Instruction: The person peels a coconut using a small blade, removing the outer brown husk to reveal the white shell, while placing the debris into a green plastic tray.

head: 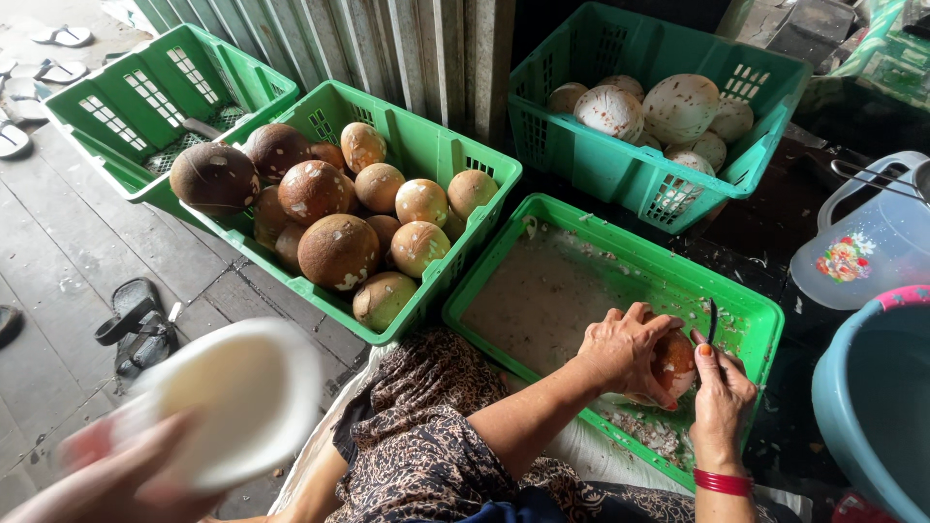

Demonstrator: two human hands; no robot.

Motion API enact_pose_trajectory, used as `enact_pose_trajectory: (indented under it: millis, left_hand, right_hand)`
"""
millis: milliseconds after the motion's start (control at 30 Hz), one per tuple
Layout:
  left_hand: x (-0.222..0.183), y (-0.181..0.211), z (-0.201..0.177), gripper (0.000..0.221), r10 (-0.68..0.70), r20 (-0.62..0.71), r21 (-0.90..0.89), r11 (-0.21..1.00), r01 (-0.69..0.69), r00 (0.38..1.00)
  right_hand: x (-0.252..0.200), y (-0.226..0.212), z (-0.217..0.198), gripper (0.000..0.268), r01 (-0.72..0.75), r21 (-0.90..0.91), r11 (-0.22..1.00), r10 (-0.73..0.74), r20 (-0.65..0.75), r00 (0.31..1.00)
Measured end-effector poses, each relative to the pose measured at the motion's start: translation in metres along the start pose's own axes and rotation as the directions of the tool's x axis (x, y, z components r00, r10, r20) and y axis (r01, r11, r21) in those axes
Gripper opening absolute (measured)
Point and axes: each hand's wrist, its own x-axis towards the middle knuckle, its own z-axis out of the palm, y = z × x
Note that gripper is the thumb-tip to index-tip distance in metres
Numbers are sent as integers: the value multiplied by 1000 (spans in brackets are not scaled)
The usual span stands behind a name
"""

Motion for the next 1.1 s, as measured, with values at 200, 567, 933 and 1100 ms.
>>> enact_pose_trajectory:
  millis: [200, 567, 933, 1100]
  left_hand:
    - [-2, 1, -4, 120, 12, 9, -15, 1000, -12, 1000]
    - [-5, -3, -8, 117, 37, -17, -47, 998, -37, 999]
    - [-8, -1, -10, 121, -56, 66, -73, 995, 61, 996]
    - [-4, -9, 4, 111, -101, 58, -30, 994, 103, 993]
  right_hand:
    - [1, 3, -2, 26, 15, -13, 1000, -15, 8, 1000]
    - [0, -21, 2, 25, -224, 211, 951, 222, 35, 974]
    - [-8, -6, -1, 22, -195, -72, 978, 192, -45, 980]
    - [-26, -19, 13, 26, 253, -475, 843, -307, -39, 951]
